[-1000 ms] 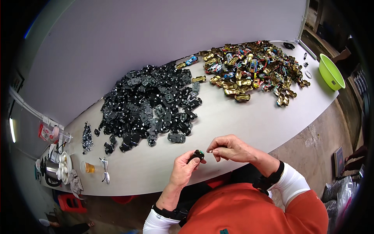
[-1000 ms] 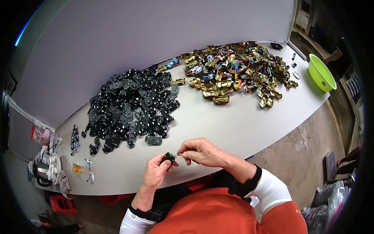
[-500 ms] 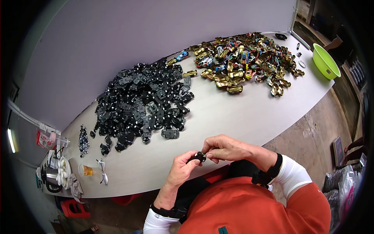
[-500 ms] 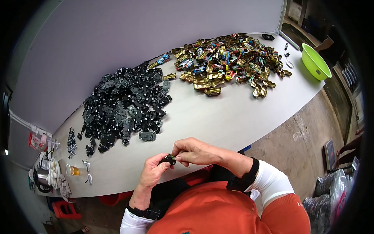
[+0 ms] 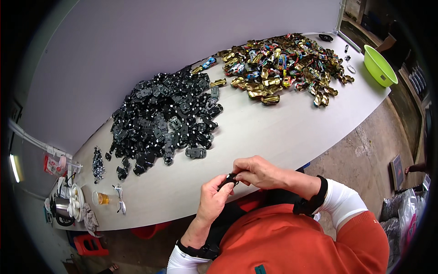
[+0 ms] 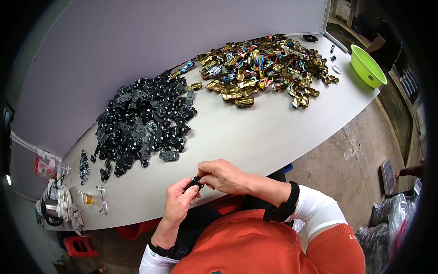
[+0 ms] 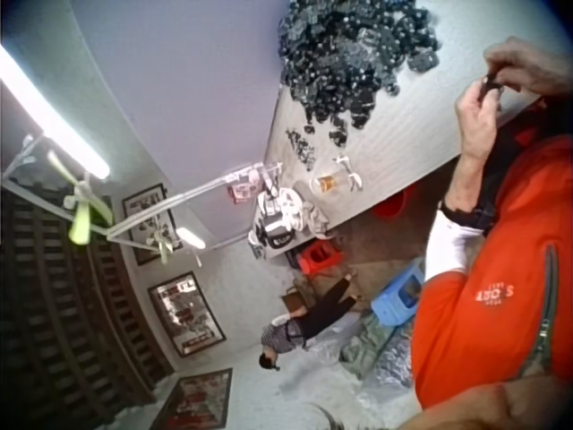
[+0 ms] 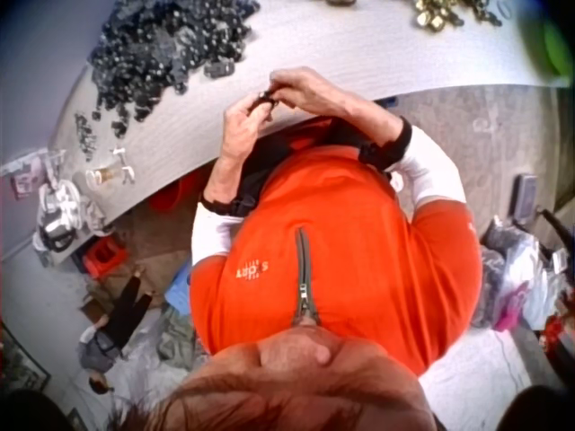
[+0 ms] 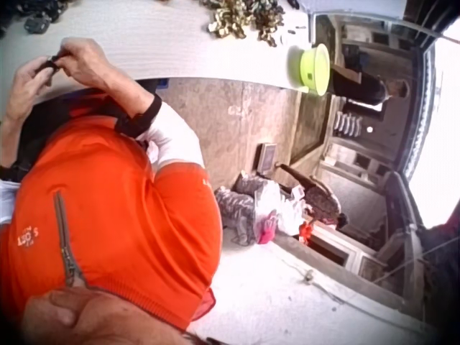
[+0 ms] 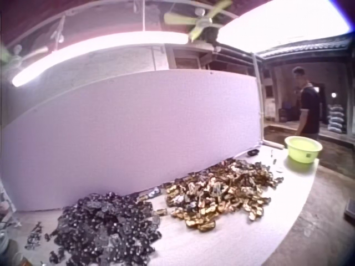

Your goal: The person assembles small toy cars by hand at a table. They pick up a black car chassis and a gold car body, fit them together, and place the completed unit on the table. This process is repeated continuously with different colored bodies and chassis from large piles on the table.

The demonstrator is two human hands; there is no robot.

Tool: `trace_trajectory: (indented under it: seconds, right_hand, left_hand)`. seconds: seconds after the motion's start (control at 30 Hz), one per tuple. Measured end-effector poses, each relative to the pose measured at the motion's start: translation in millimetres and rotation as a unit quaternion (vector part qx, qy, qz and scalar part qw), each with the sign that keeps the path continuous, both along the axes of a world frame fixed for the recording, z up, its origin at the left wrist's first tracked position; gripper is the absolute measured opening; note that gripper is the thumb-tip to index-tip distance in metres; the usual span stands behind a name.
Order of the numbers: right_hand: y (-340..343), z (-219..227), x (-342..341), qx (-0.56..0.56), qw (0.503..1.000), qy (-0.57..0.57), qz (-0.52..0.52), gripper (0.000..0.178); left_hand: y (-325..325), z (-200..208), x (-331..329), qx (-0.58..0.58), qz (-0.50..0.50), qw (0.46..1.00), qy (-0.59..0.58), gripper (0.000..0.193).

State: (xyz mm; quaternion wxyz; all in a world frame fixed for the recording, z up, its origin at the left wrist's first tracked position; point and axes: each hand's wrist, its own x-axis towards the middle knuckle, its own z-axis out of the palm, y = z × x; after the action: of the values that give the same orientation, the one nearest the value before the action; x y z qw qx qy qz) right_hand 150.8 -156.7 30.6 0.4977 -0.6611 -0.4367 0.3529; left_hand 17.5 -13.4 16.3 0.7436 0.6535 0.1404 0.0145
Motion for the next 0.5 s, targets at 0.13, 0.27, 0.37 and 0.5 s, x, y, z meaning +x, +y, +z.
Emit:
trace_trajectory:
  seconds: [0.13,0.27,0.37,0.5]
  right_hand:
    - [-3.9,-7.8,1.1,0.016,0.985,0.171,0.024,0.006]
    - [-6.3,-5.3,-1.7,-0.01,0.996,0.086,0.018,0.006]
    - [-7.5,-7.8,-5.9,-0.011,1.0,-0.02,0.007,0.006]
    - [-11.8,-17.6,-3.5,0.004,0.993,0.11,0.045,0.01]
  left_hand:
    - [2.4,3.8,-3.4,-0.123,-0.007,0.991,0.046,0.015]
    - [-1.1,2.5,-4.8,-0.084,-0.008,0.995,0.049,0.015]
    - [-8.4,2.2,-7.4,-0.033,0.005,0.999,0.043,0.014]
    - [-10.5,-8.4,-14.6,-0.11,0.002,0.993,0.04,0.015]
